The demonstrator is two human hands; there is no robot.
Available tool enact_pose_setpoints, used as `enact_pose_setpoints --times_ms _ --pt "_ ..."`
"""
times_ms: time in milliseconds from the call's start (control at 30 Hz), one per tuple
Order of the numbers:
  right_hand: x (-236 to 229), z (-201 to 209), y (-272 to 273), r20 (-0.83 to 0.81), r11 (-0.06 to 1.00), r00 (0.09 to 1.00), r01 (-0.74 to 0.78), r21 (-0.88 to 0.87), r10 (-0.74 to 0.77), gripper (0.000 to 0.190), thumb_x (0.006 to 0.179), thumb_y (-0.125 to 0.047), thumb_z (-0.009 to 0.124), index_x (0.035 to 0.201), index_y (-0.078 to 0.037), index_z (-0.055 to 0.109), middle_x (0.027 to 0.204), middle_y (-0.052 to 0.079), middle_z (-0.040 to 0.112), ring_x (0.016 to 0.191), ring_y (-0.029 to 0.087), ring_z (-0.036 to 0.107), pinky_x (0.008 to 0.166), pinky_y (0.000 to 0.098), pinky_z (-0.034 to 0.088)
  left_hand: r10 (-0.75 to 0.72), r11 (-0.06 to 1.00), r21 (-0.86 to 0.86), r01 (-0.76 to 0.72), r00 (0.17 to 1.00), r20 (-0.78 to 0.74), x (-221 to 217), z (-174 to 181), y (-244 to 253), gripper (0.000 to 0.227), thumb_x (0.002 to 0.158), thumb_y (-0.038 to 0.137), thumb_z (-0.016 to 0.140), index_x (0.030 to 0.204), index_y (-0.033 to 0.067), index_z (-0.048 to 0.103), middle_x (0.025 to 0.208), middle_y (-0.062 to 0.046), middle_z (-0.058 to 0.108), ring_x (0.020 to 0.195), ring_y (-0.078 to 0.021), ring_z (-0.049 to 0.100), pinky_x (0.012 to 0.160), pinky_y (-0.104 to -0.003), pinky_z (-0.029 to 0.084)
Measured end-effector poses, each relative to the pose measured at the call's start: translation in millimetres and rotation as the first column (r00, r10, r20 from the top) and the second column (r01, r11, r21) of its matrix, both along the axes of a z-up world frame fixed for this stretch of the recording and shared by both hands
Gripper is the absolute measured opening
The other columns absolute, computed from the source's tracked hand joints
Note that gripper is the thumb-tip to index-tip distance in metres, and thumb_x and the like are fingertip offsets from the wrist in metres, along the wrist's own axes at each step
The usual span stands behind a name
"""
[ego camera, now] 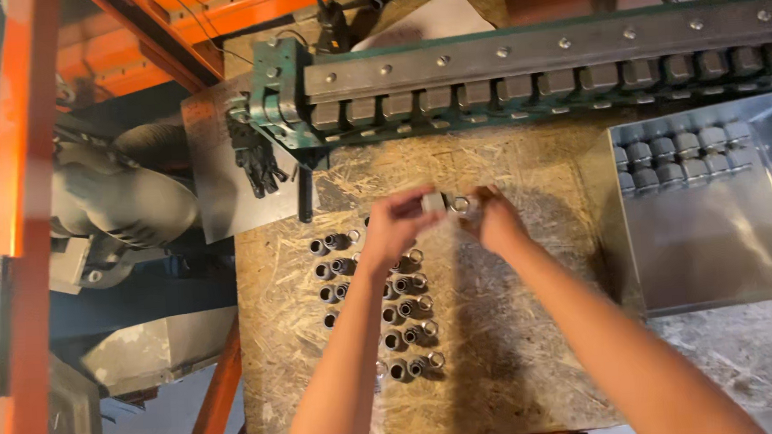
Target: The person repeatedly picks up small cylindrical metal parts from a wooden workbench, screws a smaller threaded piece onto each one by hand, and places the assembled units into a stainless steel tray. The process is repeated for multiple units throughout the clip.
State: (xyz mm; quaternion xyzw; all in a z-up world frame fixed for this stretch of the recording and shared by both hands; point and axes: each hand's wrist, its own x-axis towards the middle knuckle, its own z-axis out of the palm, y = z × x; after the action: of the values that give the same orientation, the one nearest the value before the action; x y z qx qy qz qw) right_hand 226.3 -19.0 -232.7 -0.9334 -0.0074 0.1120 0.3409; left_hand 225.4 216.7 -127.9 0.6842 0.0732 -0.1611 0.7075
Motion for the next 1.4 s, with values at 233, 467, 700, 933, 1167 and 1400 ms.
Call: enact_pose_setpoints --times_ms 233,467,700,933,1167,1400 --pt "54 -55 9 -0.161 0.957 0.969 -0.217 -0.192 0.188 0.052 0.073 -0.037 0.092 0.119 -0.02 0.074 0.133 0.012 0.07 0.13 0.042 0.077 0.11 0.0551 0.064 -0.118 0.974 -0.18 0.134 0.988 0.099 -22 1 37 0.063 0.078 -0.005 0.104 0.138 0.0018 0.083 0.132 -0.016 0.086 0.12 -0.0191 0.08 0.106 -0.036 0.069" --pt "67 -96 27 -0.368 0.808 0.896 -0.402 -0.431 0.249 0.035 0.078 -0.029 0.1 0.109 -0.014 0.092 0.113 0.018 0.089 0.116 0.039 0.087 0.094 0.0527 0.071 -0.135 0.976 -0.156 0.149 0.986 0.097 -23 -2 43 0.064 0.08 -0.002 0.105 0.139 0.0023 0.083 0.127 -0.012 0.087 0.116 -0.0155 0.081 0.104 -0.033 0.069" --pt "-4 39 25 -0.401 0.868 0.876 0.4 0.294 -0.268 0.052 0.081 -0.004 0.077 0.132 -0.004 0.083 0.124 0.022 0.086 0.119 0.035 0.083 0.101 0.0501 0.061 -0.139 0.985 -0.1 0.142 0.989 0.042 -33 -13 58 0.062 0.083 0.003 0.105 0.141 0.0044 0.083 0.134 -0.013 0.086 0.121 -0.019 0.08 0.109 -0.037 0.068" --pt "-88 111 27 -0.135 0.411 0.983 0.176 0.895 -0.129 0.06 0.086 0.013 0.089 0.143 0.017 0.072 0.133 0.032 0.083 0.122 0.031 0.08 0.107 0.0451 0.068 -0.129 0.98 -0.148 0.136 0.99 0.058 -60 25 48 0.061 0.083 0.001 0.103 0.141 0.0001 0.082 0.129 -0.016 0.086 0.118 -0.0207 0.081 0.109 -0.037 0.068" --pt "-121 201 32 0.113 0.558 0.992 -0.062 0.828 -0.057 0.054 0.081 0.013 0.096 0.133 0.016 0.08 0.132 0.034 0.084 0.124 0.039 0.083 0.105 0.0516 0.071 -0.119 0.974 -0.184 0.133 0.989 0.086 -102 49 50 0.058 0.085 0.004 0.105 0.139 -0.001 0.083 0.125 -0.017 0.088 0.114 -0.0221 0.085 0.104 -0.037 0.071" --pt "-146 265 38 0.452 0.832 0.891 -0.288 0.475 0.05 0.047 0.077 0.001 0.101 0.123 -0.003 0.09 0.121 0.018 0.091 0.113 0.037 0.089 0.092 0.046 0.074 -0.037 0.947 -0.32 0.0 0.993 -0.11 -125 135 35 0.042 0.092 0.017 0.1 0.123 -0.0093 0.087 0.096 -0.025 0.087 0.085 -0.0274 0.085 0.083 -0.043 0.076"
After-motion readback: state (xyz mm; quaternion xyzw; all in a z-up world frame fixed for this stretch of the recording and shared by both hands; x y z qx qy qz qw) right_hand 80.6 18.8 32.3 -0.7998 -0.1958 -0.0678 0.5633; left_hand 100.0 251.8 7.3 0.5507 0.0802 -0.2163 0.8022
